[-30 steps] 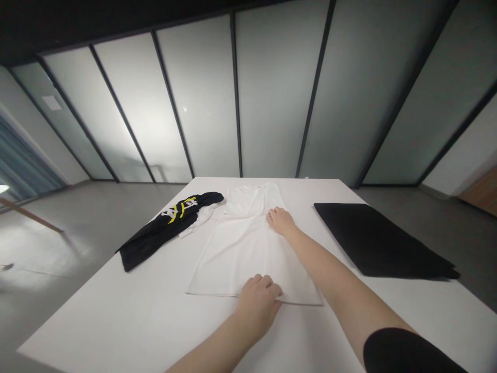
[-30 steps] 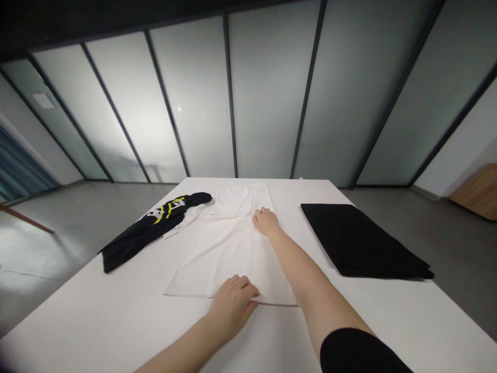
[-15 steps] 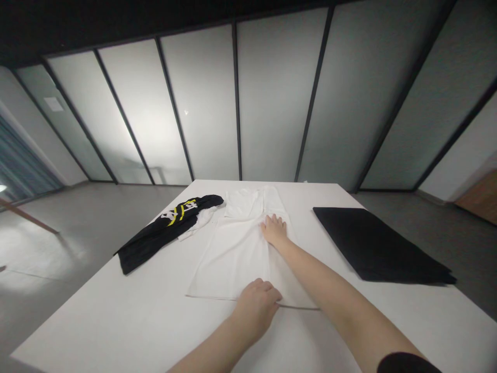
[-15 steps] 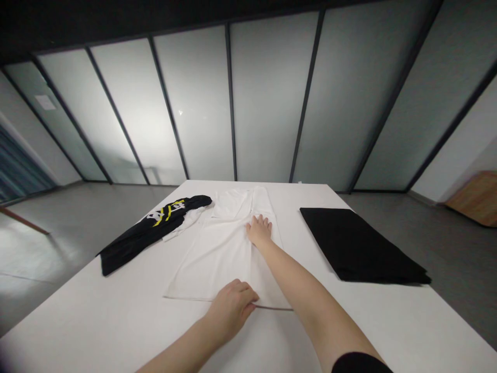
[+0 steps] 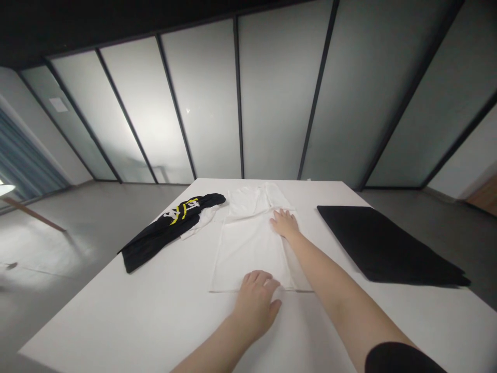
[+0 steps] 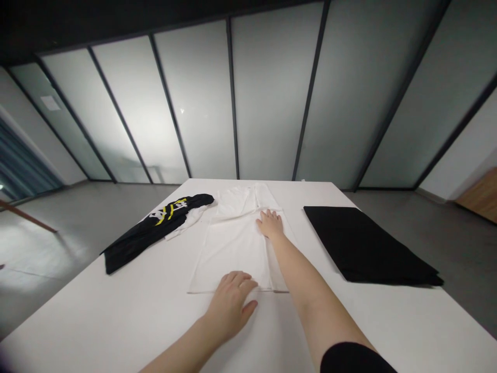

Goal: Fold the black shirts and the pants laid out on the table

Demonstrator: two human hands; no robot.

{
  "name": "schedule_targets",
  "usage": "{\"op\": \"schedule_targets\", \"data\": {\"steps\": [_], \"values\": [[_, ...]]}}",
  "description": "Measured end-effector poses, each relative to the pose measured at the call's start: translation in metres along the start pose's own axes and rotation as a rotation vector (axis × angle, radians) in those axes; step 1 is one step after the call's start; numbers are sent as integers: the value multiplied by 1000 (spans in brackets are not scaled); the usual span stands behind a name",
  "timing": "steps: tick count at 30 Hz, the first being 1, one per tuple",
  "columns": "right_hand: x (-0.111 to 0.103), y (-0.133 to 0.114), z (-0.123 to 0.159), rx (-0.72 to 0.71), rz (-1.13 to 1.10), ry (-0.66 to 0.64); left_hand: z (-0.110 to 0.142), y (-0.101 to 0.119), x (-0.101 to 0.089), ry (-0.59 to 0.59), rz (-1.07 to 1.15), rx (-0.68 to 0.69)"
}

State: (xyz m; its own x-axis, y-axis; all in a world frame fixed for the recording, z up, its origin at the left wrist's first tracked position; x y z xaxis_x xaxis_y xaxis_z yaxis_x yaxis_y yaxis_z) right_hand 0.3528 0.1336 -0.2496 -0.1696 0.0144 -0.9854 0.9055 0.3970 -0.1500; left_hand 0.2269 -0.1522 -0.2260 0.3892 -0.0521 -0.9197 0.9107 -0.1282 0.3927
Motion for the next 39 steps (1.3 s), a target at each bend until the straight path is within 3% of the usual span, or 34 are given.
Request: {"op": "schedule_targets", "data": {"steps": [6, 13, 15, 22, 28, 35, 39], "values": [[-1, 0, 17, -58, -16, 47, 1, 0, -13, -30, -120, -183], [-6, 7, 61, -171, -37, 108, 8, -3, -28, -280, 153, -39], [-5, 9, 74, -171, -33, 113, 5, -10, -33, -230, 194, -33], [-4, 16, 105, -152, -30, 55, -21, -61, -30, 167, 12, -102], [-11, 22, 119, -196, -33, -59, -35, -101, -12, 175, -137, -252], [-14, 29, 142, -197, -20, -27, -38, -101, -15, 281, -81, -265], [-21, 20, 156, -153, -7, -114, -39, -102, -12, 315, -120, -323]]}}
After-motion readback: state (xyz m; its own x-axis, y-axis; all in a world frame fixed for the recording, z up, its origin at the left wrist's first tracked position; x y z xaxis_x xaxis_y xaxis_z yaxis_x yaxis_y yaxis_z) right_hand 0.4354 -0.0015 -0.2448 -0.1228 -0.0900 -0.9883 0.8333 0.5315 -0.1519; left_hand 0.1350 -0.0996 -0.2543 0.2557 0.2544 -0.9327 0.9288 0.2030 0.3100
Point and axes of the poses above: each hand's wrist, its own z-axis away from the middle knuckle, its own x-axis out of the palm, y = z × x, the point moved 2 cm from there along -z, towards the middle knuckle, and after that the axes turned 10 degrees about -x, right-handed, at the moved point
